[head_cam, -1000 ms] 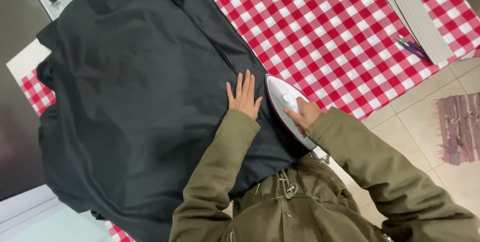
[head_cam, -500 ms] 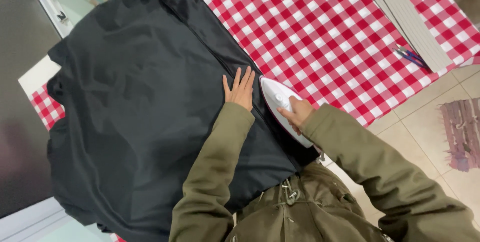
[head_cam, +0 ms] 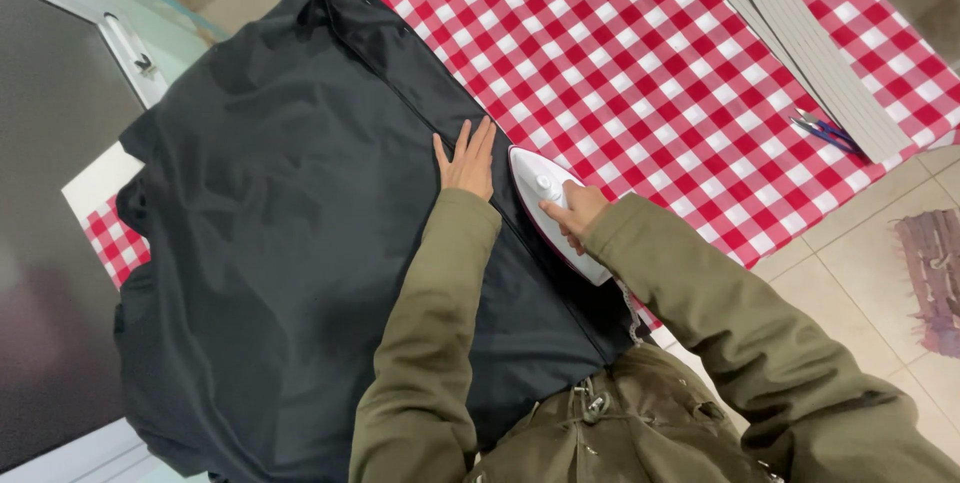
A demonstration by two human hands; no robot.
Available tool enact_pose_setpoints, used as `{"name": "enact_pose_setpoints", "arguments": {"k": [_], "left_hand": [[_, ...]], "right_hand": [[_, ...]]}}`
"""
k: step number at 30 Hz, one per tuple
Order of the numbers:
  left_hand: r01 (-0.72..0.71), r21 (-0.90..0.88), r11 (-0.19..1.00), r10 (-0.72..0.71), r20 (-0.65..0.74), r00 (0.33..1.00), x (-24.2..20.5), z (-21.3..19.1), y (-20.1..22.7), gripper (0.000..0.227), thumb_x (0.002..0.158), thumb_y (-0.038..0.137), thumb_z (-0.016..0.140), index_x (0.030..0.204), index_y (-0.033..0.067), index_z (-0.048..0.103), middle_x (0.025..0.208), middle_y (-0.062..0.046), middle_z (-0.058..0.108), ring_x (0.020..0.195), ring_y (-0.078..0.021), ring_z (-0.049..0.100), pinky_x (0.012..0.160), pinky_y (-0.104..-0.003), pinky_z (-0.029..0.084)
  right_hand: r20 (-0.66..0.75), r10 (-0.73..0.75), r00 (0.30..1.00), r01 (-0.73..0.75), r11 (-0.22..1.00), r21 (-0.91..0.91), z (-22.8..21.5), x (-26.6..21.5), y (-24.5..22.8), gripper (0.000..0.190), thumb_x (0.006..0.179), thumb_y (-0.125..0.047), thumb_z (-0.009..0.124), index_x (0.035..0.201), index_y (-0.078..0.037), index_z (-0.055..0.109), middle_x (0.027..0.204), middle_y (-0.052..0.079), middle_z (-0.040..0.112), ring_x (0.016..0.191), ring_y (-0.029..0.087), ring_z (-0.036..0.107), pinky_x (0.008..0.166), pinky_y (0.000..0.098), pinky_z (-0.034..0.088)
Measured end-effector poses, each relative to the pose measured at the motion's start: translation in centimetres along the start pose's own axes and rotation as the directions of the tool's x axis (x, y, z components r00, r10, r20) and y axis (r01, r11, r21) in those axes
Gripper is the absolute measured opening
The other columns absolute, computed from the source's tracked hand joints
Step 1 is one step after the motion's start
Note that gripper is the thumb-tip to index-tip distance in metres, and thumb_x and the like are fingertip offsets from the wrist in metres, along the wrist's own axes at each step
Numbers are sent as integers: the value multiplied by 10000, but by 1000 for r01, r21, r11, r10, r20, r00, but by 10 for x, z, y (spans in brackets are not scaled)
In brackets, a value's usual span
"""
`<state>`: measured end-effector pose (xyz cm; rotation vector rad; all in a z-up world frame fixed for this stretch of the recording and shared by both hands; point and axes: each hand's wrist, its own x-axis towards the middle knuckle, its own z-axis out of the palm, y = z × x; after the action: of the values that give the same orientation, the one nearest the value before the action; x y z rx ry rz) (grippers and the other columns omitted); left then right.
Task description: Ironing a piece of black fabric on a checkered table.
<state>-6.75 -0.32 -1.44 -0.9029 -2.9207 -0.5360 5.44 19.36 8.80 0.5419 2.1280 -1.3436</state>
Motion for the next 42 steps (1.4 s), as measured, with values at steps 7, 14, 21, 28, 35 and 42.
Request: {"name": "enact_pose_setpoints", "arguments": {"k": [7,14,21,28,35,42], "left_hand": [[58,-3,998,-58,-4,998,18,2,-14,617,967,124,610,1555,173,430,1643,40,364,1536,-245,292,1215,-691,108],[94,-63,994,-90,68,994,21,-5,-17,625,967,96,610,1556,207,435,1630,54,376,1525,-231,291,1209,-663,140],[19,-19,1000,-21,-92,996,17,5,-31,590,1017,158,566,1582,110,401,1677,1,322,1545,-234,281,1232,-562,192],[64,-7,998,-64,-195,979,11,6,-29,544,1075,203,508,1600,114,392,1694,-9,306,1590,-262,246,1286,-552,169],[131,73,989,-120,-141,983,12,-1,-25,524,1080,240,466,1598,194,395,1686,22,322,1574,-291,230,1264,-590,112],[141,65,988,-134,-111,985,13,-3,-25,541,1084,247,455,1617,211,371,1693,37,289,1585,-285,195,1274,-579,95]], "right_hand": [[18,-42,999,43,999,-19,-5,24,-18,480,989,-360,616,1080,102,520,664,124,619,470,216,618,384,393,510],[42,-70,997,71,996,-44,-6,46,-24,497,992,-380,612,1078,104,533,658,127,625,462,219,619,382,396,501],[10,-90,996,90,996,-6,-6,59,-33,519,982,-381,633,1085,121,556,643,134,622,452,226,613,379,401,496],[21,-77,997,77,996,-38,-8,64,-43,519,980,-386,624,1110,113,567,645,122,631,455,212,622,390,394,511],[15,-69,997,70,996,-58,-8,63,-47,538,984,-393,615,1149,118,571,653,125,633,456,217,618,398,396,507],[35,-79,996,82,993,-89,-9,67,-44,552,988,-396,607,1182,119,553,660,135,642,456,221,624,403,397,514]]}}
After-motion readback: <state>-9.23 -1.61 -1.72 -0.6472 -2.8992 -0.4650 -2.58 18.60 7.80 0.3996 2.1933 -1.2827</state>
